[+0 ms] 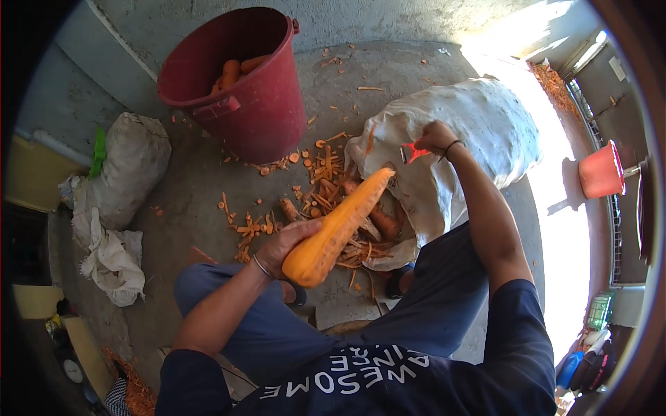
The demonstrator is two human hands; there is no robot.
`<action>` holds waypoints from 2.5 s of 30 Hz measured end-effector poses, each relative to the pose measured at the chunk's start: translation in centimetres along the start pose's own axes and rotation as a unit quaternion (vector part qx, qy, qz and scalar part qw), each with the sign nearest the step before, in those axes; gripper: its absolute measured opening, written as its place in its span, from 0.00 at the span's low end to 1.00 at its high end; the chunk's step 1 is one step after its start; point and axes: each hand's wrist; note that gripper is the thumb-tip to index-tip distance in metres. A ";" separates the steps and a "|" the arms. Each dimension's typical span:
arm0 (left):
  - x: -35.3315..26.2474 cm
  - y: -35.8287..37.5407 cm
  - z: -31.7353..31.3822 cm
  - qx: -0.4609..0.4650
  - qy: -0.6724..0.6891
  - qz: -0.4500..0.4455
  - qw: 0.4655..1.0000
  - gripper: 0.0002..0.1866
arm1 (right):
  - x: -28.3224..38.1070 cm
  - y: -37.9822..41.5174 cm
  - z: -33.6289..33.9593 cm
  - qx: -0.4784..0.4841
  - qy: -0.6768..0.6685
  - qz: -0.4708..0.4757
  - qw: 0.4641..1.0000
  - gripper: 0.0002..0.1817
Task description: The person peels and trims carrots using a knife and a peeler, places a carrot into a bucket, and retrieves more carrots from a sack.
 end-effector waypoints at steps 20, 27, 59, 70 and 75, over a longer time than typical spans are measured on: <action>0.1 -1.7 -2.1 -0.094 0.107 -0.022 0.989 0.28 | 20.7 10.7 4.5 0.113 -0.451 0.216 0.859 0.16; 0.3 -0.1 -0.9 -0.045 0.097 0.031 0.994 0.31 | 16.5 8.5 4.9 0.027 -0.387 0.242 0.889 0.16; -0.1 0.1 -1.5 -0.081 0.044 -0.006 0.996 0.28 | 12.4 6.7 5.2 0.026 -0.373 0.149 0.915 0.16; 0.6 -1.1 0.6 -0.009 0.133 0.007 0.991 0.30 | 5.9 5.1 3.7 -0.133 -0.313 -0.098 0.935 0.17; 1.1 -1.6 2.2 -0.063 0.124 -0.009 0.990 0.29 | 14.7 8.4 4.8 0.008 -0.377 0.248 0.892 0.14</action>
Point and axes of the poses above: each hand's wrist, its own y-axis away from the middle knuckle, its own z-axis out of the back of the hand, x = y × z, and after that the axes turned 1 degree about z, right-handed
